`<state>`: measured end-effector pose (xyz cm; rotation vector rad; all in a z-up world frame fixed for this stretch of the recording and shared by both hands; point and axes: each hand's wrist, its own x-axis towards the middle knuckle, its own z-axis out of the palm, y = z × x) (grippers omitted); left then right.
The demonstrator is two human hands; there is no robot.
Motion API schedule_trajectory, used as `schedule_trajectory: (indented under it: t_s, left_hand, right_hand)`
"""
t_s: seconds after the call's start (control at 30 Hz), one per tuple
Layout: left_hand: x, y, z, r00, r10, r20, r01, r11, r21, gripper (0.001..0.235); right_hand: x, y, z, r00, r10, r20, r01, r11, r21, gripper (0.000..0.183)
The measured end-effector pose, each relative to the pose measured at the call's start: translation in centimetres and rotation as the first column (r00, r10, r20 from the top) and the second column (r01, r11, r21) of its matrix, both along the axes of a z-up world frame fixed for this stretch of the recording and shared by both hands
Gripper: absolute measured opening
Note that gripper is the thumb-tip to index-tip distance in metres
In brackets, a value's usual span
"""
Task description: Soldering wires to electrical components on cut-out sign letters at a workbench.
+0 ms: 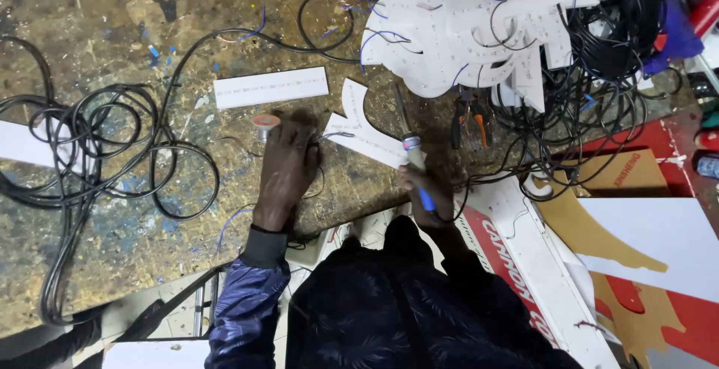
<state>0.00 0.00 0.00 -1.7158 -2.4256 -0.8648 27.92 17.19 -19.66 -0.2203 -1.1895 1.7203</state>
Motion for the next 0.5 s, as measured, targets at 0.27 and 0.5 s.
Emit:
schedule_trajectory:
  t_s: [0.27, 0.5]
  left_hand:
    - [-2.3, -0.7, 1.0, 0.999, 0.018, 0.033, -0.021, 0.993, 0.118, 0.02]
    - [-2.7, -2.3, -0.2, 0.918, 0.213, 0.334, -0.266, 0.956, 0.122, 0.008]
  right_hand:
    - [-4.5, -1.3, 21.2, 0.895, -0.434, 0.102, 0.085, 0.392, 0.916, 0.019]
    - [-3.4, 0.2, 15.1, 0.794, -0.533, 0.292, -0.086, 0.377, 0.922, 0.03]
